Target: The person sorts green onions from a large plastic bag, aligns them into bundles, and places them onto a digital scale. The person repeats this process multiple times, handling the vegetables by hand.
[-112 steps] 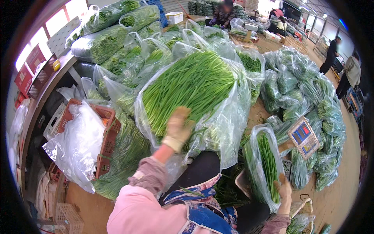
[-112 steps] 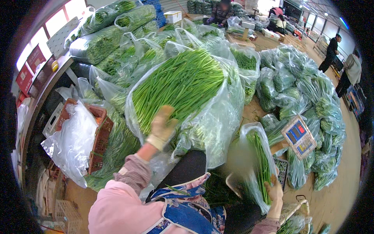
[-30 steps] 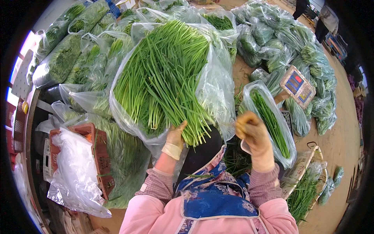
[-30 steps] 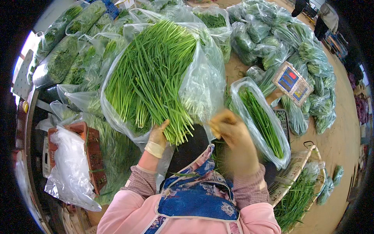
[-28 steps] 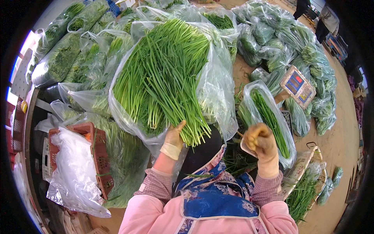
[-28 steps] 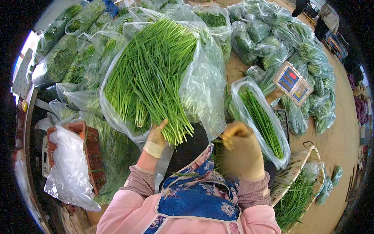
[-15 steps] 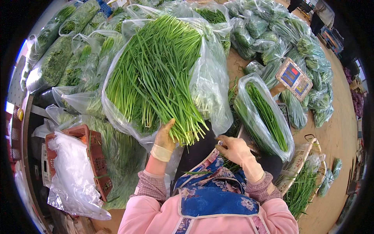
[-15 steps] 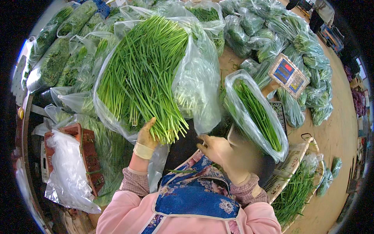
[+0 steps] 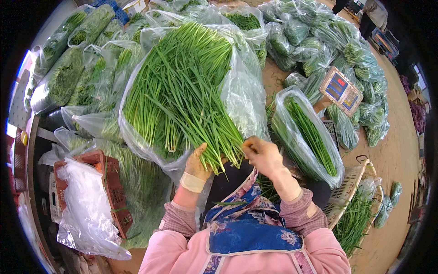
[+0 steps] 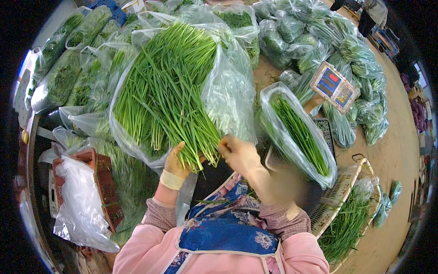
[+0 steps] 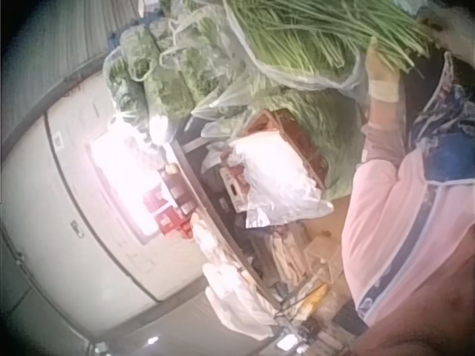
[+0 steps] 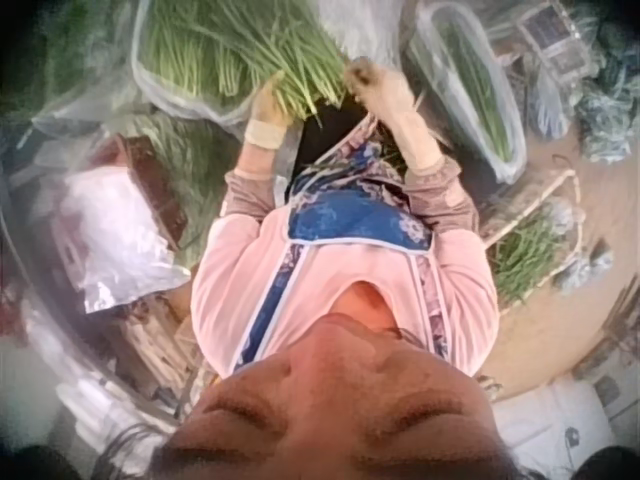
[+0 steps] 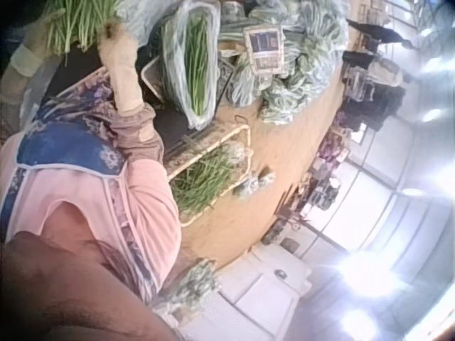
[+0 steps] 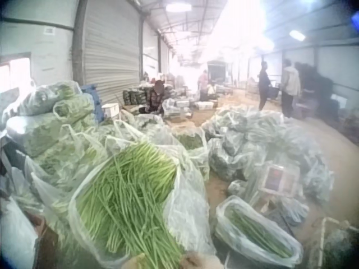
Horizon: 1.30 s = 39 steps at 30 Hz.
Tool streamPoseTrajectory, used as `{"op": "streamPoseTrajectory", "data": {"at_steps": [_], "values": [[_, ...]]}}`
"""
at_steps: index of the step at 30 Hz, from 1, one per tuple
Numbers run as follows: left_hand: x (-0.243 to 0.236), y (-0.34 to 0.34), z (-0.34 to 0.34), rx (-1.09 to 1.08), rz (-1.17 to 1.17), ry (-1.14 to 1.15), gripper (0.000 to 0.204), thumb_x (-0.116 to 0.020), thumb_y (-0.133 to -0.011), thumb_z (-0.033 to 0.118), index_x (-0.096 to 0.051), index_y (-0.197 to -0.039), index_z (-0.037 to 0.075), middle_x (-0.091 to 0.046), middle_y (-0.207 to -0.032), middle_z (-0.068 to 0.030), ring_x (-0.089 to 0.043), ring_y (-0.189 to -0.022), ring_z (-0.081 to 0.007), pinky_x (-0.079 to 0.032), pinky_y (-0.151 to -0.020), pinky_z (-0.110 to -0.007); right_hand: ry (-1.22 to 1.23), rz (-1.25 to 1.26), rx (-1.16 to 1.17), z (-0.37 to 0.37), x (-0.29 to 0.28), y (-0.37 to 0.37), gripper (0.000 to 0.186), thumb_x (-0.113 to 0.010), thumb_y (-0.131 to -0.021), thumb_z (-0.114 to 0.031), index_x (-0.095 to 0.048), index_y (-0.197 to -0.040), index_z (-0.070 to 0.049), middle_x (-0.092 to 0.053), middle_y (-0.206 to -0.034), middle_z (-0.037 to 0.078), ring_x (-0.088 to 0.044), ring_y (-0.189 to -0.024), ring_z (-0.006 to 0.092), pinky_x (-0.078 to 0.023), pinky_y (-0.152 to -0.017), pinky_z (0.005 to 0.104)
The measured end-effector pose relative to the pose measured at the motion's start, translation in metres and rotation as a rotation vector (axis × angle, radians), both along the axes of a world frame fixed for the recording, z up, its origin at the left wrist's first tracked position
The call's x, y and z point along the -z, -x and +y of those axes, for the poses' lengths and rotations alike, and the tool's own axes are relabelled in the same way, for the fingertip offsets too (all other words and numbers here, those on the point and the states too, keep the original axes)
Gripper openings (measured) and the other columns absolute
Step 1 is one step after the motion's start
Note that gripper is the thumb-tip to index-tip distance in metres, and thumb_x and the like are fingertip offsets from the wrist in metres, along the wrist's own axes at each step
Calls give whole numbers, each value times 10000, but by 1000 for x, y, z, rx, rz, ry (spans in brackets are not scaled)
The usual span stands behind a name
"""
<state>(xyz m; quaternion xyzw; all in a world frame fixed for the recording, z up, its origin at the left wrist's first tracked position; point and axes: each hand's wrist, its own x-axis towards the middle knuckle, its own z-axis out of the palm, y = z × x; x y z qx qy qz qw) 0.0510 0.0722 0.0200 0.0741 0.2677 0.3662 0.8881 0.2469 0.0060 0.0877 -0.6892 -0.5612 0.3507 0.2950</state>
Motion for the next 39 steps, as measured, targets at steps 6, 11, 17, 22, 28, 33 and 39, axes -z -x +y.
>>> {"op": "streamPoseTrajectory", "data": {"at_steps": [6,11,17,22,28,33,39], "values": [[2,-3,-8,-57,18,-95,493,-549,-857,357,-420,-1241,76,-542,-1166,-110,-548,-1033,-291,-465,-865,-474,-38,969,-160,-29,5,-23,137,-605,-827,-108,-589,-915,-3,-617,-995,134,-599,-818,150,-480,-701,268],[-2,-34,-20,-138,203,-207,669,-724,-736,191,-356,-1289,114,-490,-1205,-48,-462,-1124,-216,-412,-941,-379,262,836,-435,-28,6,-9,146,-625,-807,-114,-616,-901,-3,-569,-1138,118,-561,-947,163,-439,-826,283],[16,-13,-17,-193,323,-162,484,-577,-827,50,-373,-1262,99,-529,-1143,-65,-545,-1012,-232,-497,-835,-374,344,-95,-619,-54,-1,-55,347,-615,-804,-193,-572,-1117,-49,-651,-924,144,-627,-850,174,-474,-746,276],[-2,-6,-39,-461,298,-56,370,-507,-900,185,-386,-1243,111,-517,-1159,-59,-547,-993,-217,-492,-828,-367,15,-1,-120,-26,-32,-27,313,-626,-807,-225,-595,-1075,-65,-641,-731,79,-625,-645,131,-481,-598,258],[-3,12,-40,-329,380,-276,377,-510,-900,255,-407,-1229,103,-522,-1158,-85,-541,-1001,-227,-461,-849,-373,75,-102,-505,19,-6,34,368,-552,-839,-343,-561,-1167,-174,-648,-835,131,-629,-757,198,-493,-703,302],[-11,28,-36,-285,225,-74,310,-399,-936,199,-394,-1224,86,-500,-1183,-196,-498,-1090,-351,-428,-917,-458,300,9,-157,34,-1,13,382,-480,-859,-371,-544,-1167,-155,-643,-832,150,-627,-769,274,-473,-721,344],[-6,26,-34,-252,-10,-20,322,-404,-930,246,-425,-1209,88,-505,-1186,-173,-526,-1048,-324,-444,-888,-441,101,-36,-271,23,-16,33,376,-484,-857,-333,-524,-1187,-156,-625,-903,178,-613,-833,304,-479,-732,363]]}}
